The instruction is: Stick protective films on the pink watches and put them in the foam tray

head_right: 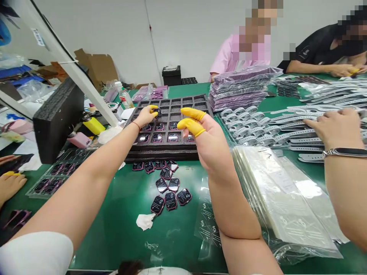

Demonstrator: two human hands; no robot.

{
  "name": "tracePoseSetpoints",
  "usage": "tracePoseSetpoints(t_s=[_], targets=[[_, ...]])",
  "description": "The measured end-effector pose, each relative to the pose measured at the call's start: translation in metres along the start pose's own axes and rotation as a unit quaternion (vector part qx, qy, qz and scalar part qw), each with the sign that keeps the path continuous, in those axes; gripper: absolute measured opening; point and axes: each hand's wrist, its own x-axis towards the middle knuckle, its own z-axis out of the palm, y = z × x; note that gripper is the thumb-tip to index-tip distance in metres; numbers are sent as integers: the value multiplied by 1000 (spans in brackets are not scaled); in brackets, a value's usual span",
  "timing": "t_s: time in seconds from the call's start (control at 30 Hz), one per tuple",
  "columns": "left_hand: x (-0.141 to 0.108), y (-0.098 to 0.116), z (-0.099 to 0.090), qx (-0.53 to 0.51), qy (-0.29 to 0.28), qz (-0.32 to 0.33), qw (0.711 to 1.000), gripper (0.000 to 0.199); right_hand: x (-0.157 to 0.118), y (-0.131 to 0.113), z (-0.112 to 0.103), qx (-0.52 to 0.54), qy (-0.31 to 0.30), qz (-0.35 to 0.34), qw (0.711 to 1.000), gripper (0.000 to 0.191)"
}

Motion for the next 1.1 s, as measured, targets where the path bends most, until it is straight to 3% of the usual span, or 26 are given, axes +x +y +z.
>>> tracePoseSetpoints(t_s=[0.1, 0.17, 0.3, 0.37, 0.43, 0.53, 0.63, 0.7, 0.83, 1.1], targets=[[14, 3, 21, 43, -38, 45, 997, 36, 2, 3, -2, -8, -2, 2, 1000, 23], [19, 3, 22, 70, -42, 62, 995, 37, 3, 6, 0, -13, -12, 1, 1000, 22], [4, -3, -9, 131, -5, 75, 989, 37, 1, 7, 5, 22, -28, -19, 999, 18], [-24, -9, -36, 160, 5, 75, 984, 34, -1, 5, 6, 42, -28, -32, 998, 18], [-68, -20, -61, 184, -15, 71, 980, 28, -4, 2, 6, 50, -31, -45, 997, 19], [-144, -48, -78, 204, -65, 45, 976, 22, -7, 0, 9, 41, -35, -55, 997, 19], [-199, -82, -59, 223, -74, 32, 972, 17, -10, 2, 14, 26, -42, -46, 998, 17], [-216, -99, -39, 235, -74, 42, 968, 27, -12, 5, 18, 19, -54, -32, 998, 16], [-222, -111, -16, 259, -71, 57, 962, 35, -13, 13, 23, -6, -83, -9, 996, 16], [-224, -118, -22, 269, -94, 69, 956, 29, -10, 18, 30, -63, -100, 22, 993, 16]])
